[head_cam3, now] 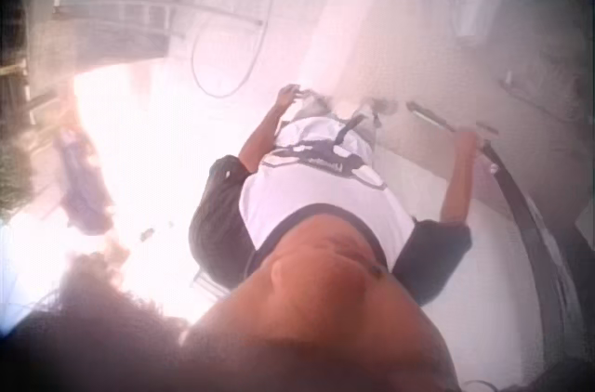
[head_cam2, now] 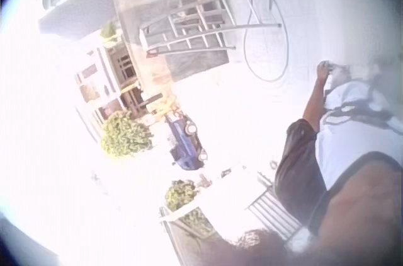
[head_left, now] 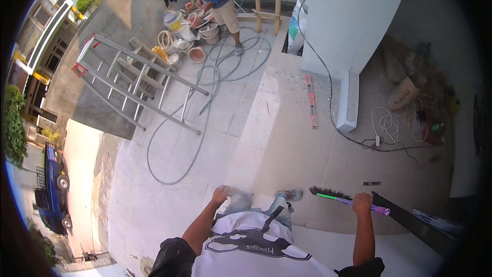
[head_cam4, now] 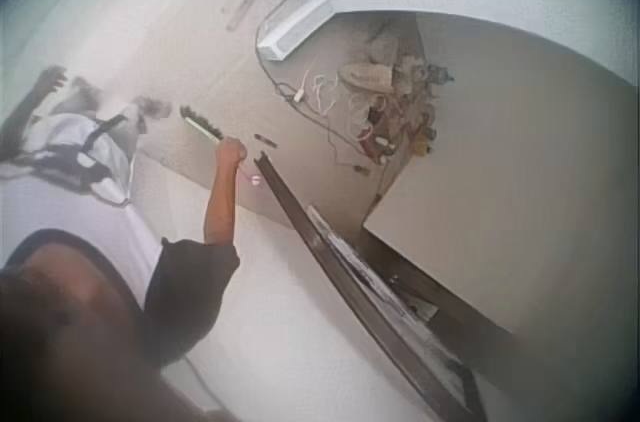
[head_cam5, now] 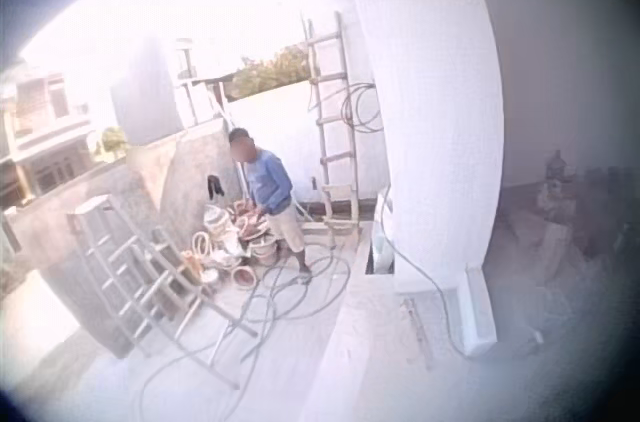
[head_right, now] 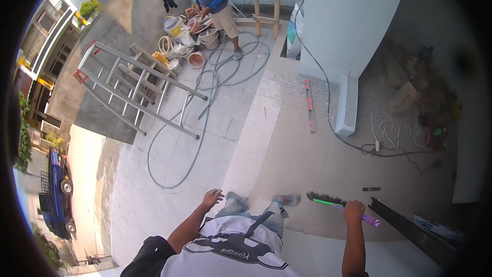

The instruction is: The person scoops grout from a metal bowl with a trowel and spreads it into the gaps between floor tiles using a pink float. They repeatedly smooth the grout over the tile surface and occasionally scrape excess material back into the bowl.

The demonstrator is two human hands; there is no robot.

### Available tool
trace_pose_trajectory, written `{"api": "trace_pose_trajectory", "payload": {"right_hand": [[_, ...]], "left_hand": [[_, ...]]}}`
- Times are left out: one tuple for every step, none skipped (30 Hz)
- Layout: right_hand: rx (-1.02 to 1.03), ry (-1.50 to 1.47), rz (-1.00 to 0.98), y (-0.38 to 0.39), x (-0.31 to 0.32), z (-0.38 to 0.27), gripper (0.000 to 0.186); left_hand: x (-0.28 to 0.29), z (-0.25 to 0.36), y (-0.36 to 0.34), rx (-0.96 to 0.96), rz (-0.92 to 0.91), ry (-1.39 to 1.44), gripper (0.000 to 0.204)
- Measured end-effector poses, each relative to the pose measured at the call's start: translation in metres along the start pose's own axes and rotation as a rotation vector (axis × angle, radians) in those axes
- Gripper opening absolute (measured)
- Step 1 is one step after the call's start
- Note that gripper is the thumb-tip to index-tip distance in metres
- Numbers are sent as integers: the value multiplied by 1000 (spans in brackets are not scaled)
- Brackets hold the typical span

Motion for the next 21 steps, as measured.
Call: {"api": "trace_pose_trajectory", "payload": {"right_hand": [[52, -20, 61, 3, 19, -26, 21], [92, -40, 133, 7, 41, -53, 22], [135, 5, 132, 19, 68, -71, 24], [182, 46, 134, 21, 90, -98, 27], [214, 7, 124, 23, 107, -126, 31], [269, -21, 119, 19, 127, -160, 34], [433, 195, 178, 23, 145, -194, 37], [574, 259, 206, 36, 165, -225, 40], [467, -20, 81, 28, 176, -245, 47], [508, 3, -5, 65, 203, -290, 49], [535, 23, -98, 100, 224, -331, 51], [719, 49, 24, 76, 226, -351, 55], [919, 70, 131, 34, 220, -370, 60], [1191, 202, 345, 8, 218, -396, 57], [1454, 329, 562, -1, 222, -424, 54], [1375, 483, 493, 13, 225, -451, 56], [1271, 621, 434, 35, 234, -472, 58], [1335, 532, 417, 30, 249, -506, 54], [1391, 435, 395, 24, 257, -544, 50], [1432, 337, 363, 26, 267, -568, 47], [1399, 353, 308, 27, 280, -595, 47]], "left_hand": [[19, -33, 6, 59, 41, 50, 39], [35, -68, 8, 96, 70, 114, 38], [41, -96, 24, 121, 101, 184, 37], [48, -126, 36, 142, 139, 251, 36], [54, -155, 44, 158, 182, 325, 34], [71, -194, 50, 128, 185, 85, 35], [86, -238, 59, 128, 185, -155, 36], [81, -267, 68, 185, 239, -212, 37], [81, -285, 71, 226, 280, -279, 38], [84, -301, 83, 334, 390, -165, 39], [78, -317, 97, 444, 488, -55, 40], [75, -320, 100, 441, 554, 23, 40], [75, -323, 105, 444, 629, 91, 41], [82, -326, 107, 440, 701, 145, 42], [90, -320, 107, 393, 721, 178, 40], [88, -313, 108, 353, 743, 211, 39], [94, -300, 106, 303, 753, 232, 38], [95, -300, 110, 300, 788, 294, 39], [93, -296, 110, 291, 819, 350, 40], [83, -292, 105, 296, 814, 387, 40], [76, -289, 99, 301, 812, 423, 41]]}}
Point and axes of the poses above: each hand's wrist, its own y-axis away from the middle knuckle, its own x-axis out of the back of the hand, z = x × y, the point moved 1 cm from there along -y, towards the middle knuckle, and after that the axes turned 9 degrees about -z, right-handed, at the moved point
